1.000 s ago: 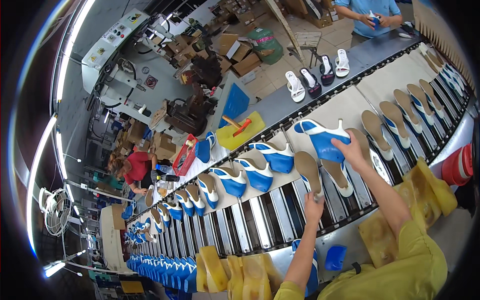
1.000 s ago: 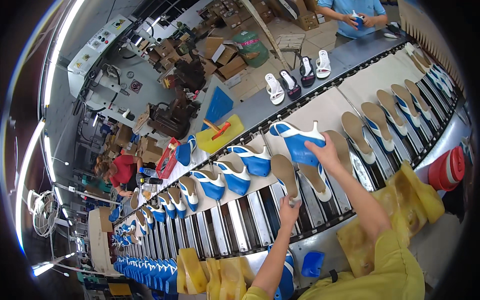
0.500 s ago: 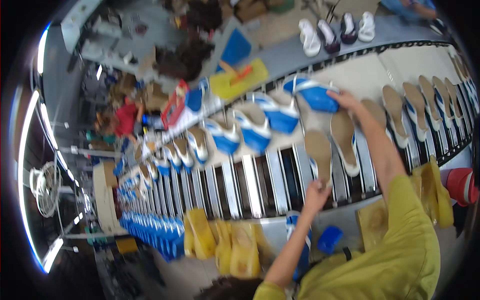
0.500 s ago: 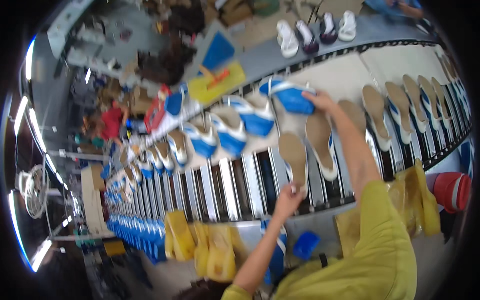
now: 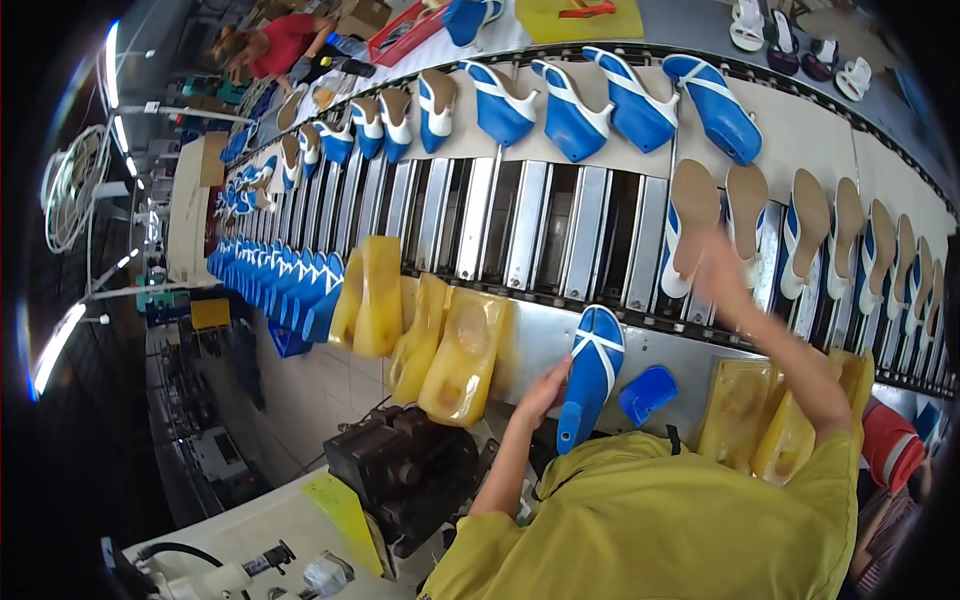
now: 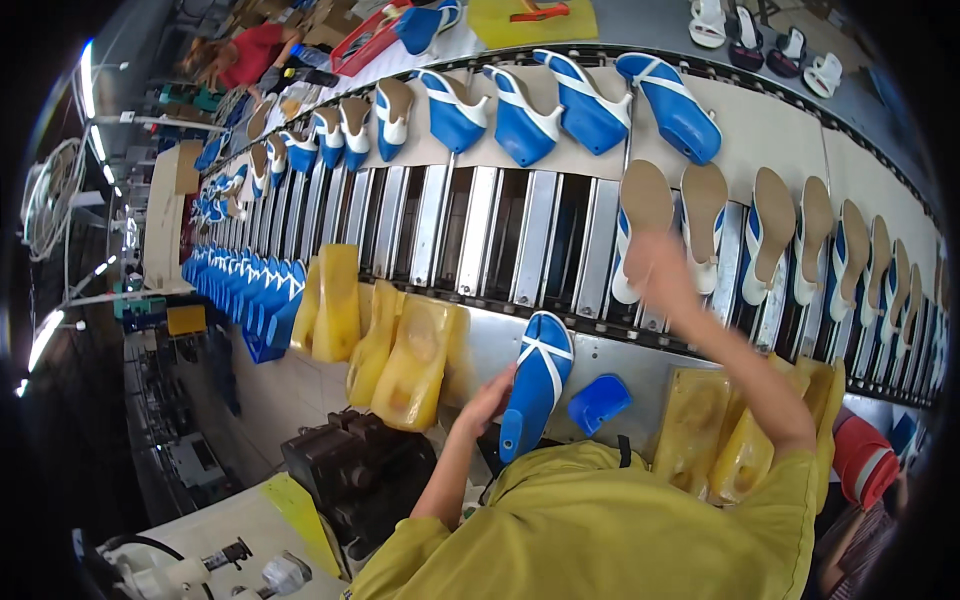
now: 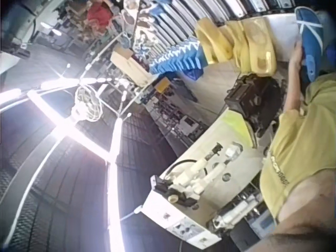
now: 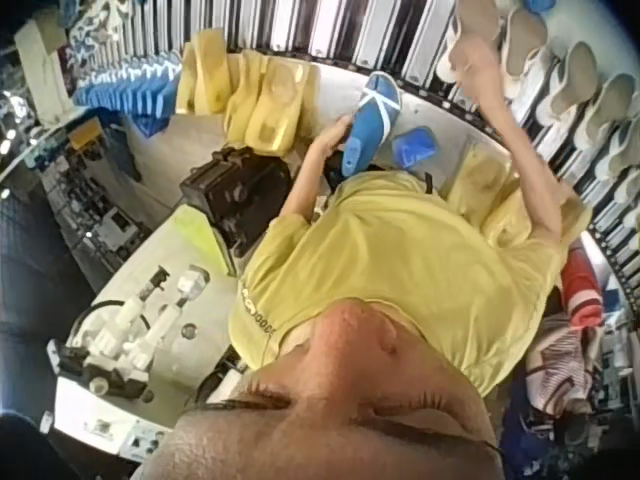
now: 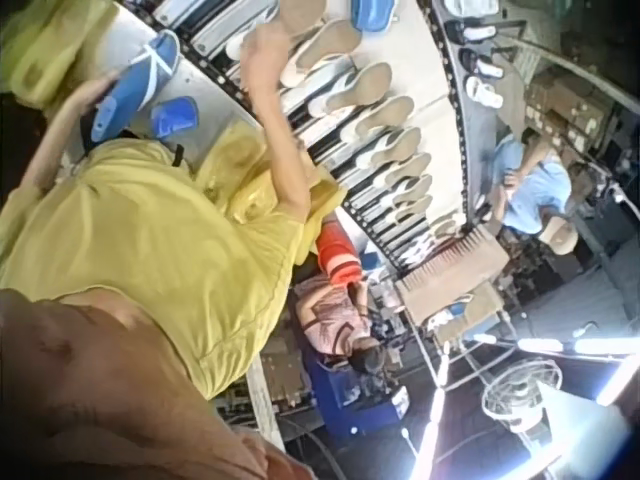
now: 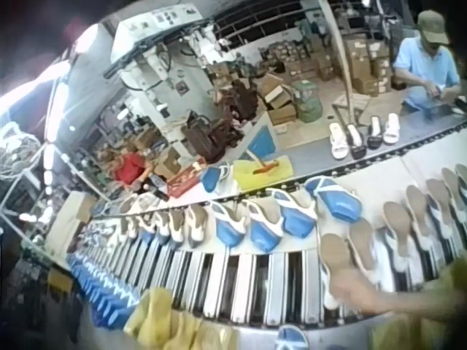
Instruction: The person picks blue and white slipper uppers from a conveyor belt and places them onto a yellow mold on a machine. They press a button to activate the machine, which appears to press the slipper into shape. The person then removes the slipper and places it back on the conveyor belt, repeating this process for multiple units.
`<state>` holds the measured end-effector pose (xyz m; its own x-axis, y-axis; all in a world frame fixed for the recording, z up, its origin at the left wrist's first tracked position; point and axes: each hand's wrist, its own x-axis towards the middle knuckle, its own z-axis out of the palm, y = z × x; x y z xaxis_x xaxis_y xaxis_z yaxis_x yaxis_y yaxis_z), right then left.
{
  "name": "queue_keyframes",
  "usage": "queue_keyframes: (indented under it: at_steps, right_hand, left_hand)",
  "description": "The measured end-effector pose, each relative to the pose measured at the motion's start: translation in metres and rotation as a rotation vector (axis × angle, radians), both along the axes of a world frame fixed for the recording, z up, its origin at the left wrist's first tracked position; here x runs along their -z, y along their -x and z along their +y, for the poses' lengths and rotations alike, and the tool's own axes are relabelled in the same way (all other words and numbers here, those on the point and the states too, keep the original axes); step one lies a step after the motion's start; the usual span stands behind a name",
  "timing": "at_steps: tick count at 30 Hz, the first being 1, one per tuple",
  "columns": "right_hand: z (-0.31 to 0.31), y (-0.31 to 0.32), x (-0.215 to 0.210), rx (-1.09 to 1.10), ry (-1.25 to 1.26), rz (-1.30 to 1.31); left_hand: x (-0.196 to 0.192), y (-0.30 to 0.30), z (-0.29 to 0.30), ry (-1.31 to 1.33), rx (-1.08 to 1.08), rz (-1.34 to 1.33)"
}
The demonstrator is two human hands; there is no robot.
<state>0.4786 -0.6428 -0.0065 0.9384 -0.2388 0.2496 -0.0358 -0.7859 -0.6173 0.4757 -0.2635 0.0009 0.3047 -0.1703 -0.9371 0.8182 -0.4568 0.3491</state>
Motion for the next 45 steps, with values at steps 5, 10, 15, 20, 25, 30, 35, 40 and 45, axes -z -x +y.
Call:
queue_keyframes:
  at_steps: [5, 10, 15, 20, 25, 30, 35, 40, 45]
  right_hand:
    - [0.122, 0.115, -0.011, -0.708, 0.349, 0.233]
    - [0.13, 0.136, 0.049, -0.598, 0.108, 0.521]
    - [0.059, 0.108, 0.067, -0.144, -0.227, 0.55]
    - [0.109, -0.035, -0.074, -0.317, -0.436, -0.02]
    - [0.269, -0.062, -0.235, -0.901, -0.396, -0.058]
    - [0.349, -0.054, -0.289, -1.259, -0.182, -0.215]
    - [0.383, -0.014, -0.289, -1.45, 0.019, -0.163]
    - [0.399, 0.017, -0.273, -1.481, -0.09, -0.177]
    - [0.429, 0.052, -0.32, -1.278, -0.109, -0.446]
  left_hand:
    - [0.034, 0.014, -0.01, 0.351, -0.279, 0.296]
    - [0.008, 0.026, -0.009, 0.445, -0.354, 0.24]
    - [-0.039, 0.056, 0.015, 0.725, -0.607, 0.114]
    - [-0.1, 0.081, 0.054, 0.796, -0.789, -0.036]
    - [-0.157, 0.128, 0.094, 0.71, -0.917, -0.304]
    - [-0.183, 0.165, 0.113, 0.667, -0.969, -0.555]
    - [-0.204, 0.198, 0.127, 0.612, -0.938, -0.736]
    - [-0.206, 0.229, 0.126, 0.59, -0.966, -0.757]
    - [-0.201, 0.229, 0.123, 0.809, -1.148, -0.708]
